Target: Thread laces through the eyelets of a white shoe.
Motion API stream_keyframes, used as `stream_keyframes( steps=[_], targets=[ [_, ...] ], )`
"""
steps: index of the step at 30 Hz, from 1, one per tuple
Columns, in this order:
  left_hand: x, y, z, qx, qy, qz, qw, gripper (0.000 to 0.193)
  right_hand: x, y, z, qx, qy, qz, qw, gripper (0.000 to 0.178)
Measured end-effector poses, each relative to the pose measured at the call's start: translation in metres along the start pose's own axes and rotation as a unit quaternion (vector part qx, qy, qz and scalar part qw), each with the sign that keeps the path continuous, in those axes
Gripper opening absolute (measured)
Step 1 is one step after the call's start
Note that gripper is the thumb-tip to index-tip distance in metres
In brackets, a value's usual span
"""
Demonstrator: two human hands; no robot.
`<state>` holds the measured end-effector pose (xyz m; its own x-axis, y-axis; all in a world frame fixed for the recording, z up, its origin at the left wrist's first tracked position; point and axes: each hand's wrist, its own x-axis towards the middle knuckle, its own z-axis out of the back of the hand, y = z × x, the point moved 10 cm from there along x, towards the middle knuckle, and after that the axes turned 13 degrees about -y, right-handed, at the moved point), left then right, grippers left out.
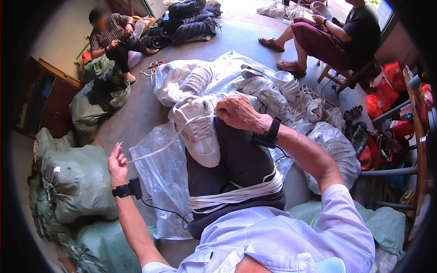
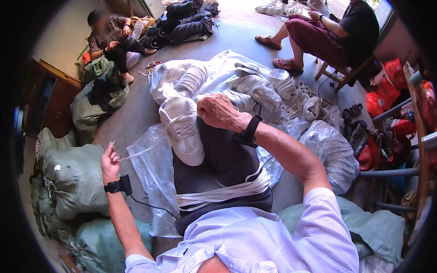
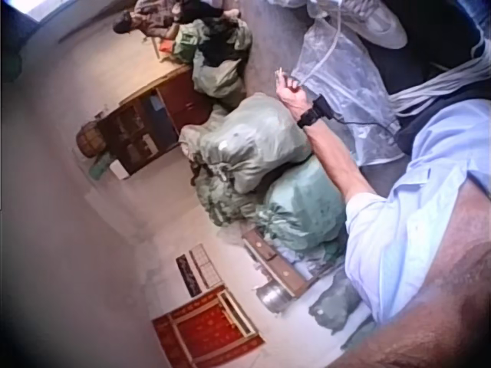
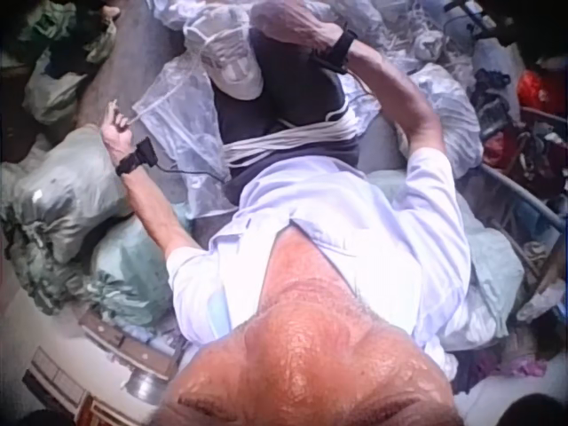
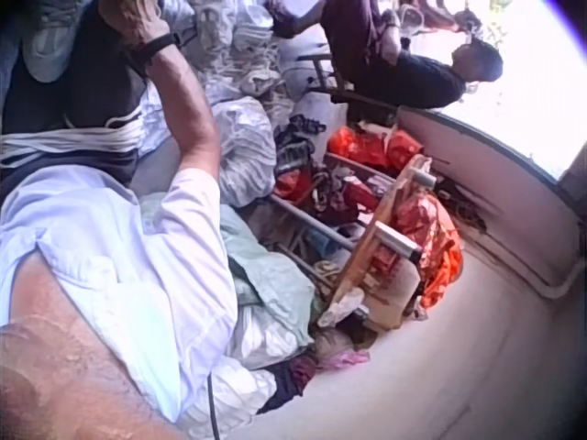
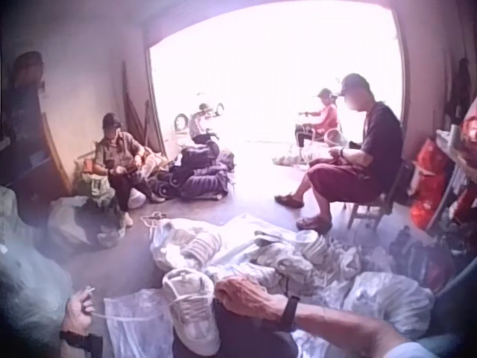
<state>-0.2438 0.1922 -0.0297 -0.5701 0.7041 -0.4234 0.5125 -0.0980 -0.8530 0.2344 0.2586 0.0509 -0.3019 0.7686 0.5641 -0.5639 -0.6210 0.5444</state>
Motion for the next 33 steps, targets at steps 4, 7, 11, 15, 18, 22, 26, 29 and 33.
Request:
stream_keyframes(
  steps=[4,7,11,15,18,22,26,29,33],
  targets=[
    [-0.024,0.023,-0.049,0.114,0.045,-0.037,0.992,0.027,0.004,0.005,-0.008,-0.033,0.034,0.017,0.999,0.013],
    [-0.041,0.042,-0.086,0.181,0.076,-0.061,0.979,0.027,0.007,0.000,-0.006,-0.037,0.051,-0.011,0.998,0.015],
    [-0.072,0.050,-0.122,0.274,0.111,-0.134,0.946,0.019,0.020,0.001,-0.008,0.068,0.064,-0.072,0.993,0.018],
    [-0.099,0.059,-0.155,0.297,0.139,-0.155,0.932,0.016,0.021,0.003,-0.013,0.094,0.069,-0.088,0.989,0.016],
    [-0.121,0.065,-0.177,0.286,0.192,-0.176,0.922,0.013,0.019,0.009,-0.013,0.050,0.043,-0.032,0.997,0.014],
    [-0.144,0.070,-0.201,0.308,0.220,-0.218,0.899,0.013,0.013,0.009,-0.007,0.043,0.026,-0.039,0.998,0.010],
    [-0.144,0.074,-0.208,0.349,0.223,-0.256,0.873,0.014,0.013,0.008,-0.009,0.052,0.024,-0.029,0.998,0.008],
    [-0.144,0.074,-0.206,0.368,0.219,-0.268,0.863,0.014,0.013,0.011,-0.007,0.059,0.009,-0.026,0.998,0.008],
    [-0.154,0.061,-0.213,0.399,0.194,-0.351,0.825,0.017,0.014,0.010,-0.006,0.057,0.005,-0.022,0.998,0.008]
  ],
)
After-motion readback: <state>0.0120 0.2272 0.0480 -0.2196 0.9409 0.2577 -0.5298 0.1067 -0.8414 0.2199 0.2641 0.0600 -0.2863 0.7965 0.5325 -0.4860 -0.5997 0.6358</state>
